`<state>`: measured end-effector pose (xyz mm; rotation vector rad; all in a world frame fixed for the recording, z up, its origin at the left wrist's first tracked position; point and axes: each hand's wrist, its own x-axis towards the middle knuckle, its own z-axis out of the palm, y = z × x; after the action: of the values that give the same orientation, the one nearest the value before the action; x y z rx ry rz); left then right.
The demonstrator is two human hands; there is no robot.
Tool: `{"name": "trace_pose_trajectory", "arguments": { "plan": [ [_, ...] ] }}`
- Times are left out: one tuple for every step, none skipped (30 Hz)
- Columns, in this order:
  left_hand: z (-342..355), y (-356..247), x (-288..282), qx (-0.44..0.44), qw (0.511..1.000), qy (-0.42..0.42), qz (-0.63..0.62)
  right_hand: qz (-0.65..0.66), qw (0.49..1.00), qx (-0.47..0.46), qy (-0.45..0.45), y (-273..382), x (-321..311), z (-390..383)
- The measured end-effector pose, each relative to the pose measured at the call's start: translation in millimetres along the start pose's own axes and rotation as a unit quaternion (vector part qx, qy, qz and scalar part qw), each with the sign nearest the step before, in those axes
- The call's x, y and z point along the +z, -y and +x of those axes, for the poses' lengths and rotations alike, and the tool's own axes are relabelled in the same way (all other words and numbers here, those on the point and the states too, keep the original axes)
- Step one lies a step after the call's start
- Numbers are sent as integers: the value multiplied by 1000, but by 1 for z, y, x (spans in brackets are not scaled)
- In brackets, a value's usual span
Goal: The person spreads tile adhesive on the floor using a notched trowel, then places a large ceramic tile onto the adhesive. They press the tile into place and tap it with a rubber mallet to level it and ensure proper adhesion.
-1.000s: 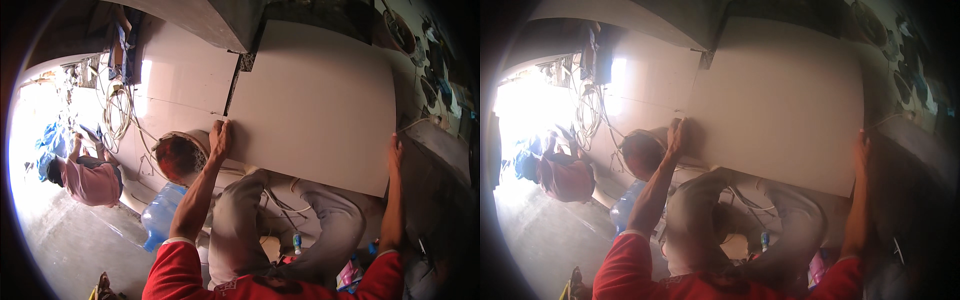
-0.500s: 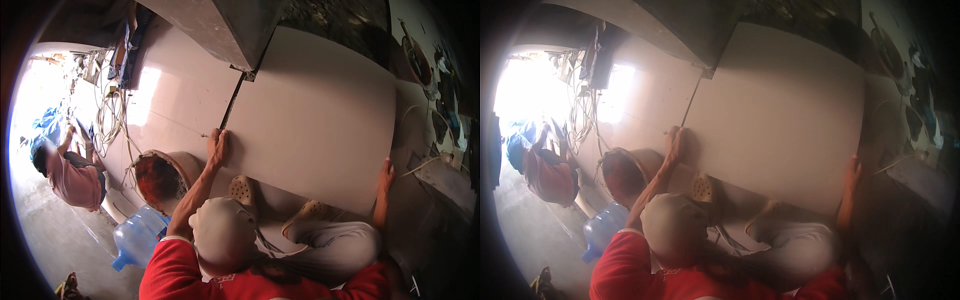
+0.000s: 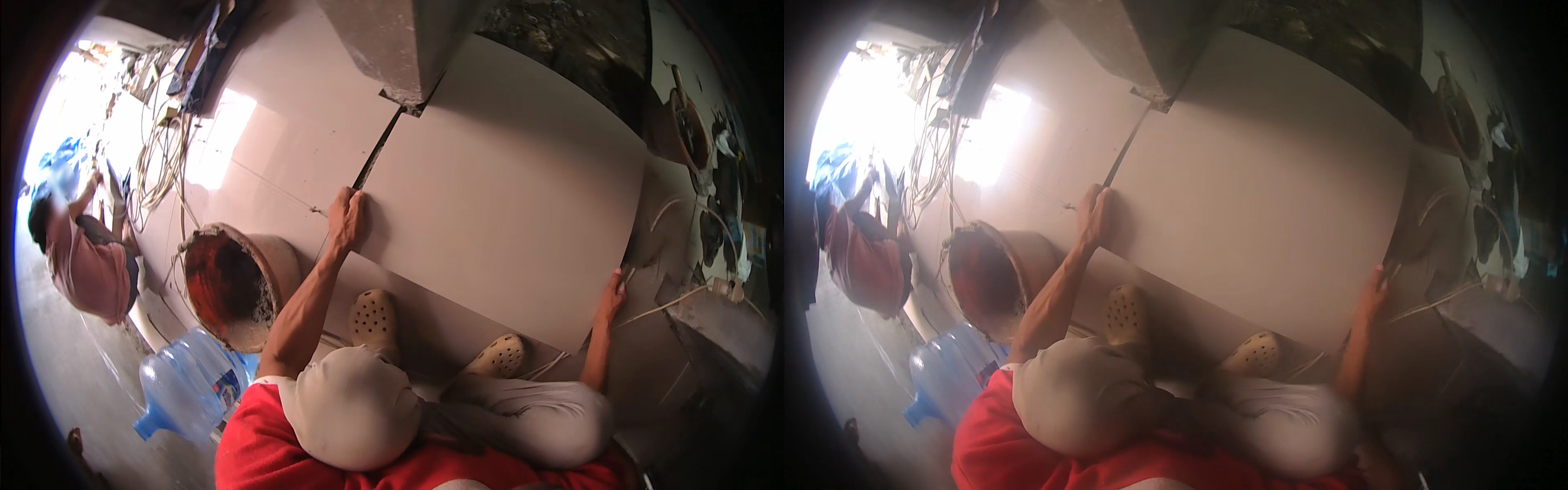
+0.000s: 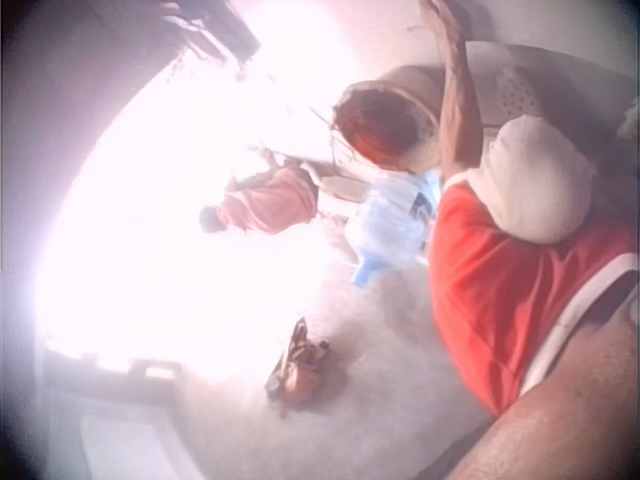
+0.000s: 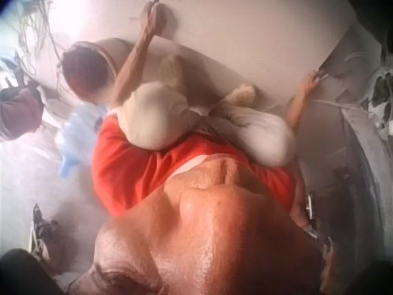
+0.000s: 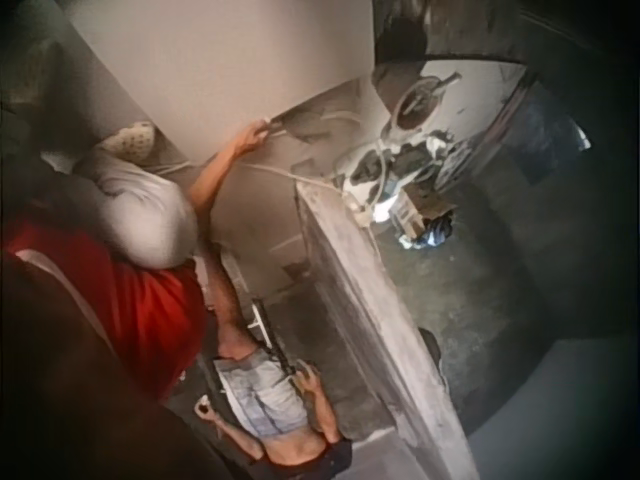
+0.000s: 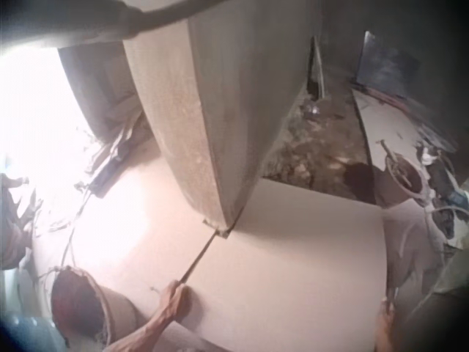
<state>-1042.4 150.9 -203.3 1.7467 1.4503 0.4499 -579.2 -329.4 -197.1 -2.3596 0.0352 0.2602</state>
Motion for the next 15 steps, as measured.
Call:
{"name": "trace_pose_trajectory", "arguments": {
  "plan": [
    [1, 0, 0, -3, 1000, -7, 6, 7, 1000, -6, -3, -1, 5, -1],
    [2, 0, -1, -4, 1000, -14, 13, 16, 1000, -12, -6, -2, 10, -3],
    [3, 1, -2, 16, 999, -31, 11, 26, 999, -17, -9, -2, 14, -5],
    [3, 2, -4, 4, 1000, -19, 11, 35, 999, -14, -12, -2, 18, -8],
    [4, 2, -4, -8, 1000, -5, 11, 43, 999, -10, -17, -1, 21, -11],
    [4, 4, -6, -17, 1000, 10, 9, 51, 998, -6, -25, 0, 22, -14],
    [4, 5, -5, -7, 1000, 5, 16, 32, 999, -3, -17, 1, 23, -17],
    [5, 6, -5, 0, 1000, -3, 20, 11, 1000, 0, -11, 3, 23, -19],
    [5, 7, -5, 6, 1000, -10, 22, -11, 1000, 4, -6, 4, 23, -21],
    [6, 8, -4, 12, 1000, -17, 24, -25, 1000, 3, -15, 5, 23, -22],
    [6, 9, -4, 8, 1000, -14, 24, -42, 999, 3, -23, 6, 23, -23],
    [7, 9, -3, 4, 1000, -12, 25, -57, 998, 4, -30, 6, 23, -23],
    [8, 9, -4, 2, 1000, -12, 26, -55, 998, -3, -37, 6, 23, -23],
    [9, 8, -4, 8, 1000, -11, 28, -51, 998, -9, -42, 5, 25, -23],
    [9, 7, -6, 13, 999, -10, 31, -47, 998, -16, -47, 3, 26, -24]
  ]
}}
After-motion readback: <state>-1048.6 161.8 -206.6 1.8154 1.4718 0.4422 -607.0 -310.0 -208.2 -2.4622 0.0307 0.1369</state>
